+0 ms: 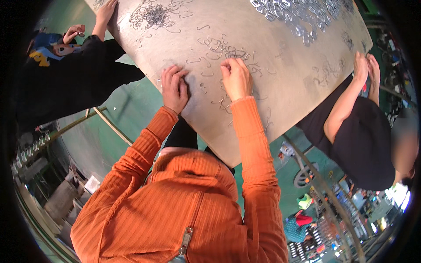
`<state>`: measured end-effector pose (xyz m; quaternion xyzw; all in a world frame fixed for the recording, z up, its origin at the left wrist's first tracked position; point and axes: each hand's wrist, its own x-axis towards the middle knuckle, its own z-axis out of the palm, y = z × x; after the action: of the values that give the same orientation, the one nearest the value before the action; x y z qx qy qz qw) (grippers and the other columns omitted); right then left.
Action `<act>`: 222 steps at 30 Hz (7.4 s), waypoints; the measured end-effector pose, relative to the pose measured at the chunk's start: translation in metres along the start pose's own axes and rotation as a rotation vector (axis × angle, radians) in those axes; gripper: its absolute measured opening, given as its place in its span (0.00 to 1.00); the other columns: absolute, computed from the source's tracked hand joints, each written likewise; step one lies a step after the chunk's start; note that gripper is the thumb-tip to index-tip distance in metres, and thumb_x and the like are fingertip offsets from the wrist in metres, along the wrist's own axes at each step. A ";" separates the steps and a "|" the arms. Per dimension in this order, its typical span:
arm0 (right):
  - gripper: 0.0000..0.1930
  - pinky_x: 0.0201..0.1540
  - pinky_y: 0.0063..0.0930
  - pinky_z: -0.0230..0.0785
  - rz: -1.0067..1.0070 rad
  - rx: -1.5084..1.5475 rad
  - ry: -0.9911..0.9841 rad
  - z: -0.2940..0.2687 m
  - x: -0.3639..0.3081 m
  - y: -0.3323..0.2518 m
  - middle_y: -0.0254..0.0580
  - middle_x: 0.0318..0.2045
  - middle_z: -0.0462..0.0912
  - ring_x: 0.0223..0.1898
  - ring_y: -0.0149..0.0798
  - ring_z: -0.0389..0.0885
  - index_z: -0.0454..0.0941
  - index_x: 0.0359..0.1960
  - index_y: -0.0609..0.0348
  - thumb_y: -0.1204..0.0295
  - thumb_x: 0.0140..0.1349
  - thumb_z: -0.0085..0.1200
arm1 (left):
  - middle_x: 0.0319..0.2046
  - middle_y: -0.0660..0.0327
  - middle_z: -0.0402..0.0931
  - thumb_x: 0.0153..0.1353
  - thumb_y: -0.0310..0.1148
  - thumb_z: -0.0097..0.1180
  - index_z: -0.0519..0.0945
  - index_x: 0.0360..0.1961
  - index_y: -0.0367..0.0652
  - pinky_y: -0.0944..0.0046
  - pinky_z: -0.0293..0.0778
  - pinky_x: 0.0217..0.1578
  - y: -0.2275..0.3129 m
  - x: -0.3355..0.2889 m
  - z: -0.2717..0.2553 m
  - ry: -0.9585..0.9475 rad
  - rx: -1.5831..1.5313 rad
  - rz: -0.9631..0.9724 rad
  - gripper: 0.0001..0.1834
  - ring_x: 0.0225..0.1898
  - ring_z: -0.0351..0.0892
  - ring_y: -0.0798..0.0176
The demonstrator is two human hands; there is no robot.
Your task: The person dumps plastic buckles from baskets onto a sorting table, then walks across the workshop and strings metal buckles onto wire hooks by hand at another work table.
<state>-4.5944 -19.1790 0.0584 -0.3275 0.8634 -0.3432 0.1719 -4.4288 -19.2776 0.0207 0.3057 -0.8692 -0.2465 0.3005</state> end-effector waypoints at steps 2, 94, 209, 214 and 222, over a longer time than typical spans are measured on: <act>0.06 0.33 0.31 0.67 0.066 0.079 0.046 -0.007 -0.026 0.003 0.37 0.29 0.74 0.31 0.40 0.74 0.75 0.31 0.54 0.73 0.50 0.54 | 0.40 0.56 0.68 0.40 0.22 0.48 0.73 0.36 0.45 0.45 0.54 0.53 -0.006 -0.004 -0.004 -0.099 -0.198 0.175 0.17 0.48 0.64 0.52; 0.03 0.36 0.33 0.68 0.237 -0.113 0.102 -0.007 0.007 0.012 0.36 0.30 0.76 0.34 0.40 0.76 0.76 0.27 0.51 0.69 0.50 0.55 | 0.43 0.58 0.69 0.40 0.18 0.47 0.75 0.34 0.46 0.55 0.63 0.50 -0.057 0.086 0.002 -0.359 -0.153 0.480 0.17 0.50 0.65 0.50; 0.05 0.29 0.38 0.70 0.113 -0.253 -0.027 0.066 -0.070 -0.023 0.46 0.27 0.77 0.27 0.48 0.78 0.73 0.27 0.59 0.70 0.53 0.49 | 0.38 0.58 0.72 0.40 0.17 0.46 0.77 0.30 0.44 0.58 0.64 0.47 -0.069 0.075 0.016 -0.343 -0.178 0.527 0.15 0.46 0.69 0.53; 0.07 0.26 0.33 0.72 0.023 -0.495 -0.094 0.076 -0.069 -0.030 0.51 0.29 0.75 0.26 0.44 0.79 0.70 0.30 0.66 0.76 0.51 0.44 | 0.38 0.60 0.72 0.41 0.19 0.48 0.76 0.30 0.46 0.57 0.63 0.45 -0.073 0.074 0.014 -0.347 -0.150 0.521 0.13 0.46 0.68 0.55; 0.09 0.24 0.30 0.71 0.081 -0.491 -0.132 0.082 -0.070 -0.028 0.52 0.26 0.76 0.26 0.41 0.79 0.71 0.31 0.68 0.74 0.52 0.43 | 0.39 0.60 0.72 0.41 0.19 0.47 0.76 0.30 0.46 0.58 0.62 0.47 -0.068 0.074 0.017 -0.349 -0.123 0.546 0.14 0.46 0.68 0.56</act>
<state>-4.4886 -19.1860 0.0256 -0.3463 0.9202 -0.0939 0.1567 -4.4613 -19.3711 -0.0050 -0.0041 -0.9409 -0.2575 0.2200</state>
